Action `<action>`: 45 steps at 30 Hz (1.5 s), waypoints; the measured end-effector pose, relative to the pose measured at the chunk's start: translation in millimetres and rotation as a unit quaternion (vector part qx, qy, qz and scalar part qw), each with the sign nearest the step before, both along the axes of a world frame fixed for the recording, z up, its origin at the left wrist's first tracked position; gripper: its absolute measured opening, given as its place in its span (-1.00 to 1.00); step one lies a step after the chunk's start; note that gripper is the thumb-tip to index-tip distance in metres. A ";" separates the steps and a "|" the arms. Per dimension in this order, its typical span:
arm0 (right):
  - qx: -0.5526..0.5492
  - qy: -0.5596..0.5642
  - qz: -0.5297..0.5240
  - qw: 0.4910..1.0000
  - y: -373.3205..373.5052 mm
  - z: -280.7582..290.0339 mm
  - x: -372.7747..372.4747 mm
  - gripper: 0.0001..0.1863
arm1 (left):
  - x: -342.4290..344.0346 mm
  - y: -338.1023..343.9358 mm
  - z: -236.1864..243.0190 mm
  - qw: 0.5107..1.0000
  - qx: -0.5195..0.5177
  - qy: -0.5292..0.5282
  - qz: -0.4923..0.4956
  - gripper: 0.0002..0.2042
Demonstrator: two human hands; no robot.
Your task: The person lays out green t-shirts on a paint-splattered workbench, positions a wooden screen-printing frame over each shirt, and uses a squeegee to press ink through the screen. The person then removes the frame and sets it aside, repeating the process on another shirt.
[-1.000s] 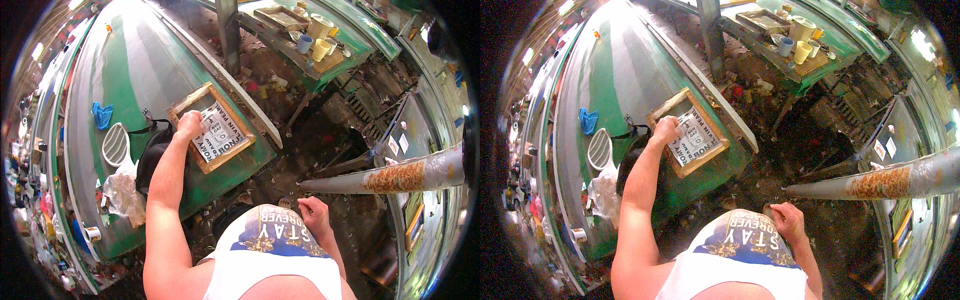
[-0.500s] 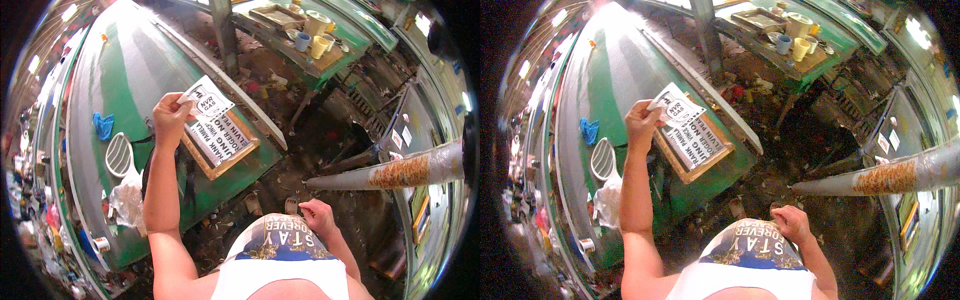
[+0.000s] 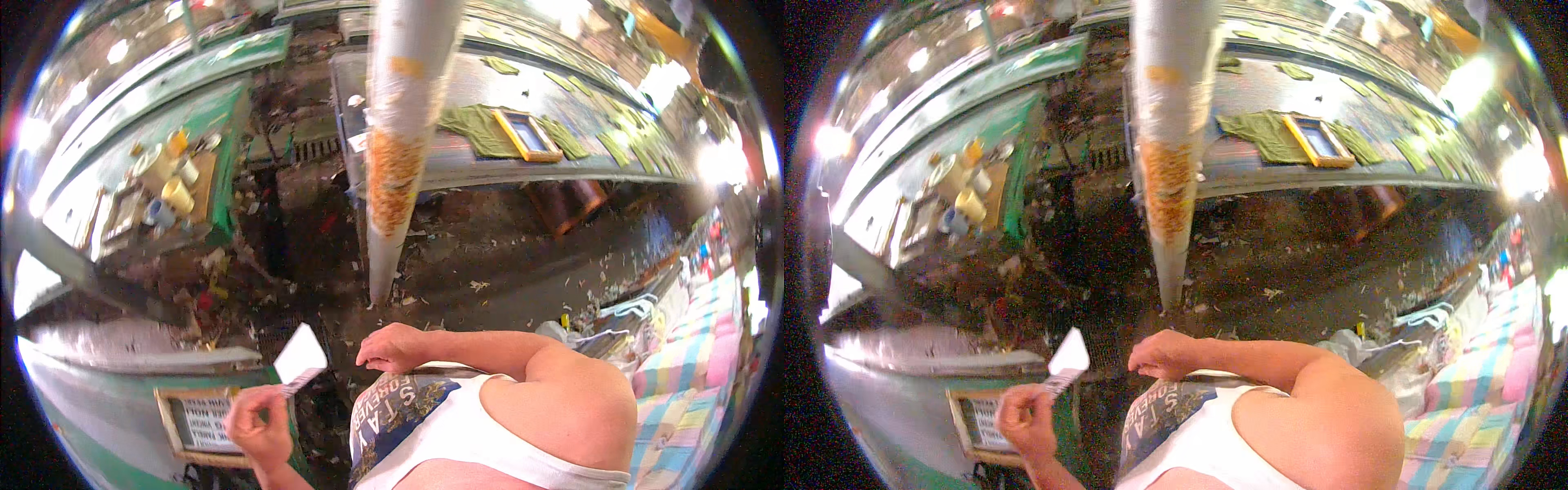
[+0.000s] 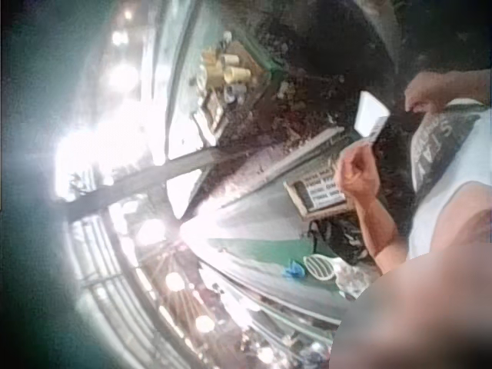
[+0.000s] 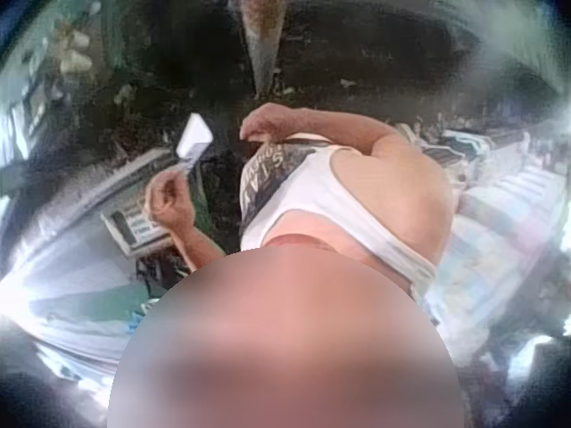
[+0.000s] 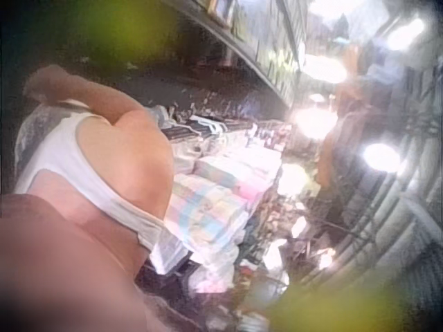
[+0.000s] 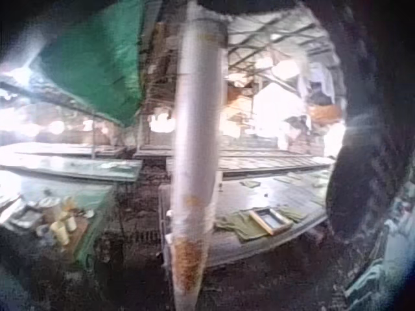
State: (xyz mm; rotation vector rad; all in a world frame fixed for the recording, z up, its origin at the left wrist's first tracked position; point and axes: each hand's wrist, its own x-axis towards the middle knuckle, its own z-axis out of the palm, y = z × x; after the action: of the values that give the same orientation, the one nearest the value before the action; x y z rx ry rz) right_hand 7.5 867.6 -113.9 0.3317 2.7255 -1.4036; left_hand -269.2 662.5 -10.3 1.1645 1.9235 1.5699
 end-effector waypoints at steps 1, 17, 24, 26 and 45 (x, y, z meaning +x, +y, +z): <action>0.006 -0.008 -0.003 1.000 4.6 1.5 24.4 -0.70 | 30.6 11.8 8.3 1.000 -0.003 -0.001 -0.030 -0.91; -0.128 0.154 -0.503 0.841 173.3 22.4 365.6 -0.76 | 317.7 312.6 14.8 0.968 0.037 -0.074 -0.238 -0.87; -0.231 0.295 -0.527 0.763 185.7 54.1 461.8 -0.64 | 418.3 408.6 7.4 0.942 -0.003 -0.178 -0.284 -0.88; -0.215 0.321 -0.536 0.751 182.1 53.9 478.8 -0.61 | 438.4 431.0 4.2 0.931 -0.002 -0.186 -0.313 -0.87; 0.087 0.161 -0.593 0.785 360.6 69.3 562.3 -0.83 | 553.8 657.0 -42.5 0.856 -0.023 -0.343 -0.387 -0.86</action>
State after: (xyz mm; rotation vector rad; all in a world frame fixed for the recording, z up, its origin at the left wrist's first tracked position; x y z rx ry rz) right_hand 569.8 1228.1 -44.6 2.3200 2.9087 -1.3577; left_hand 284.7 1319.5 -52.8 0.9721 0.8520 1.2128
